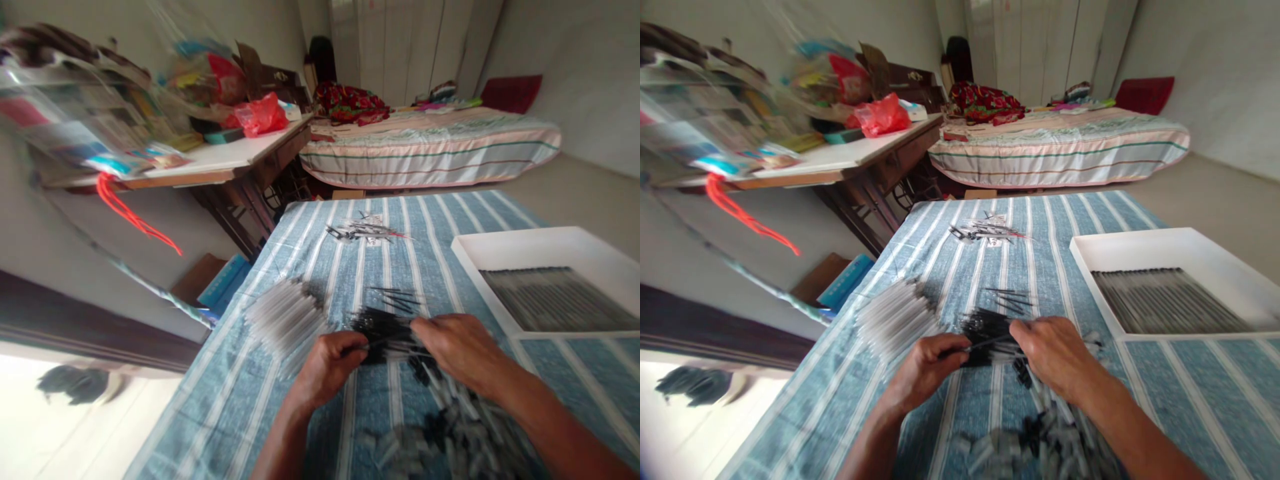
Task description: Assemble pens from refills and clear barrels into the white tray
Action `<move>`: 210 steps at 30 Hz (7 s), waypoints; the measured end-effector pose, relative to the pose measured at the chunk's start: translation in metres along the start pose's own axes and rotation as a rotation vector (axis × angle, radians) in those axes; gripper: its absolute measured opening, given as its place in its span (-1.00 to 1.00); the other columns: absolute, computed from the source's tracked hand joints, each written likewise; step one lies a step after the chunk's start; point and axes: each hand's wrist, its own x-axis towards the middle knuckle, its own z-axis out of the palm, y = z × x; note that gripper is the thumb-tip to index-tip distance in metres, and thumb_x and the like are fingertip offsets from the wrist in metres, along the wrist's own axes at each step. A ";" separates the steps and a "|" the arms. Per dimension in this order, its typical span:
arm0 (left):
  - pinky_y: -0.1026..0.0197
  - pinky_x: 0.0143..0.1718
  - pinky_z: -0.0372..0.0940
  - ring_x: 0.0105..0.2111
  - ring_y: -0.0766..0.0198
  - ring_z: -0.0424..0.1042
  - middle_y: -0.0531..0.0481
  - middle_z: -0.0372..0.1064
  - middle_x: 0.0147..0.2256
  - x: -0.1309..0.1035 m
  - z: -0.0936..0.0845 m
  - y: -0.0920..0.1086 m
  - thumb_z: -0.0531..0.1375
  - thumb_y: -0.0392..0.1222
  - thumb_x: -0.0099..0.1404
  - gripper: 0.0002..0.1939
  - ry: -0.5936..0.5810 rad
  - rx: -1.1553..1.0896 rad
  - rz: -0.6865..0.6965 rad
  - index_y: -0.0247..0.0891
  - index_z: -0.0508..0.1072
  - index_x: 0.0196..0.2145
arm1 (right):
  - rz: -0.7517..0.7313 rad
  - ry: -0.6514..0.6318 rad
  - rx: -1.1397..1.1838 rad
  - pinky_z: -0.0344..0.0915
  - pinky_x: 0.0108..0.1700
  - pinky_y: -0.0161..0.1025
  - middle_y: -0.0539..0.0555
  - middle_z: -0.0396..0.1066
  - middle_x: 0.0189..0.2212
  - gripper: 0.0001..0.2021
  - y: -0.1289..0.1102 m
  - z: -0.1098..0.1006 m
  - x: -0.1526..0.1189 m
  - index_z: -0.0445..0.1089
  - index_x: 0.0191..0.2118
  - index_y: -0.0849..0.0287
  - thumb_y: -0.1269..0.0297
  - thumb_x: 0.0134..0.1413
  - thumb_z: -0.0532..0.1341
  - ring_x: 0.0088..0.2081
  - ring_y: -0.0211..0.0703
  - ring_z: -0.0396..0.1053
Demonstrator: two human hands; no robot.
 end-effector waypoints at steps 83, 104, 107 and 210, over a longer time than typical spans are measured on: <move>0.30 -0.29 0.24 -0.36 0.28 0.37 0.00 0.45 -0.37 -0.010 0.035 0.008 0.17 -0.23 0.22 -0.81 0.020 -0.370 0.044 -0.30 0.50 -0.22 | -0.072 0.220 0.975 0.22 -0.40 -0.42 0.00 0.44 -0.54 -0.89 -0.020 0.014 0.006 0.46 -0.44 0.23 0.43 0.04 0.19 -0.49 -0.33 0.35; 0.36 -0.45 0.12 -0.49 0.38 0.24 0.09 0.27 -0.52 -0.013 0.025 0.014 0.09 -0.33 0.22 -0.85 -0.119 -0.099 0.103 -0.33 0.45 -0.41 | -0.080 0.040 1.071 0.20 -0.40 -0.44 -0.01 0.44 -0.54 -0.89 -0.021 0.021 0.006 0.46 -0.44 0.24 0.43 0.03 0.19 -0.48 -0.34 0.34; 0.35 -0.42 0.15 -0.46 0.36 0.27 0.07 0.31 -0.49 -0.013 0.025 0.012 0.09 -0.31 0.22 -0.86 -0.093 -0.097 0.100 -0.32 0.46 -0.38 | -0.043 0.046 1.076 0.20 -0.40 -0.44 -0.02 0.43 -0.53 -0.90 -0.022 0.022 0.006 0.46 -0.44 0.23 0.42 0.02 0.20 -0.48 -0.33 0.33; 0.39 -0.67 0.09 -0.69 0.46 0.24 0.06 0.42 -0.57 -0.010 0.015 0.017 0.31 -0.16 0.04 -0.79 0.646 -0.755 -0.085 -0.33 0.44 -0.38 | -0.138 -0.143 0.417 0.06 -0.45 -0.30 0.04 0.47 -0.55 -0.88 -0.080 0.028 -0.007 0.36 -0.46 0.17 0.35 0.05 0.13 -0.51 -0.20 0.39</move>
